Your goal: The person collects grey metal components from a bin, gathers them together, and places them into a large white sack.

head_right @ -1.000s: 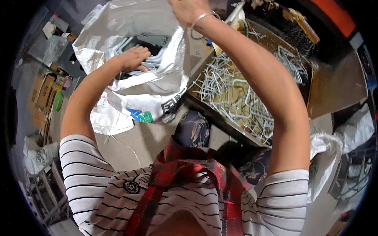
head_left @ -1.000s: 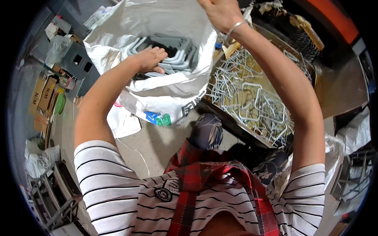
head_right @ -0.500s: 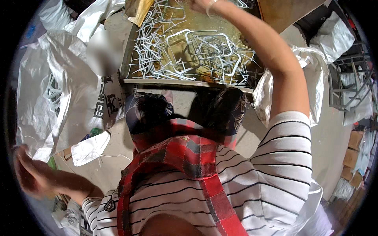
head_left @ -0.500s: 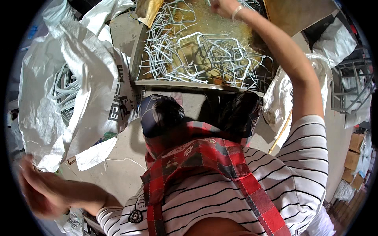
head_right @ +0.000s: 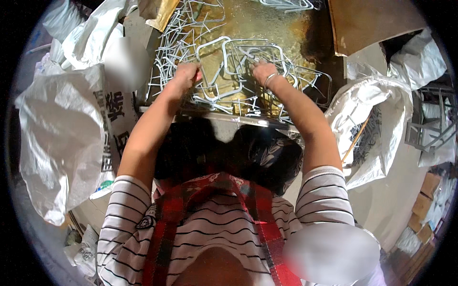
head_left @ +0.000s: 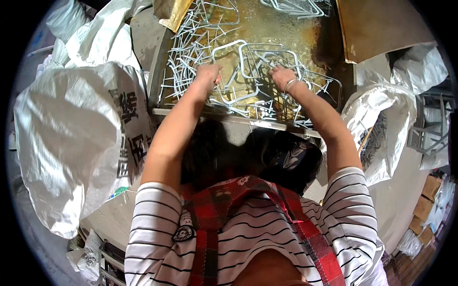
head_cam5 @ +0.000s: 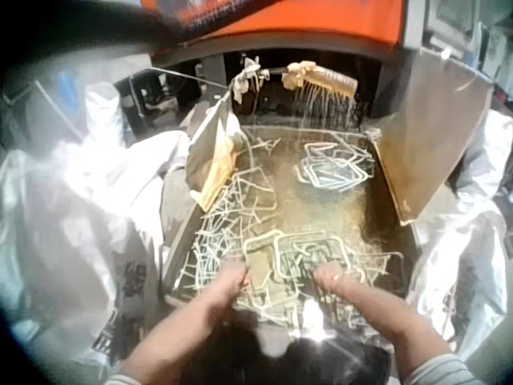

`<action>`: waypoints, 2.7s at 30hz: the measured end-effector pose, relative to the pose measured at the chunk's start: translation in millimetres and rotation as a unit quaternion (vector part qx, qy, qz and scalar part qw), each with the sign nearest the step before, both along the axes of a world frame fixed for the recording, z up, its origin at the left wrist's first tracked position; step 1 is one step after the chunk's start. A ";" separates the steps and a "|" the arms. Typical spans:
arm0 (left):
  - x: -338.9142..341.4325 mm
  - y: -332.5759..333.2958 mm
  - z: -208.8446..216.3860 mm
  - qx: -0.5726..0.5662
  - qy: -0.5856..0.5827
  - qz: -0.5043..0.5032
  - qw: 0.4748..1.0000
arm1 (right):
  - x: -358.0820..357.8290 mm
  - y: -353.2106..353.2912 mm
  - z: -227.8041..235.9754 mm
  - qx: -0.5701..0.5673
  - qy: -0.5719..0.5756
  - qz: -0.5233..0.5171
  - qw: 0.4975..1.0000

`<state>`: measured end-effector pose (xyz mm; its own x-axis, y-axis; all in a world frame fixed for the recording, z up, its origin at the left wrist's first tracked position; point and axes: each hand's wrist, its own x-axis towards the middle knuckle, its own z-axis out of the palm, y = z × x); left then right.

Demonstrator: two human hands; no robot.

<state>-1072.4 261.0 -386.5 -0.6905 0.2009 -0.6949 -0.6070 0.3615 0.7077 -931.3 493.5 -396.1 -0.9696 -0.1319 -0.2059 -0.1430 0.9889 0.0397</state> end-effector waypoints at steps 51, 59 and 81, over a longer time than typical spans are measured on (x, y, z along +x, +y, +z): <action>17.8 13.5 125.4 0.200 0.205 0.079 0.955 | -12.3 62.7 131.2 -0.019 -0.109 -0.288 0.951; 41.7 40.5 122.3 0.260 0.030 0.049 0.964 | 9.2 -39.5 128.2 -0.122 0.129 -0.269 0.947; -7.8 -1.8 82.3 0.090 0.150 0.033 0.984 | -127.5 -11.9 18.1 -0.040 0.002 -0.293 0.955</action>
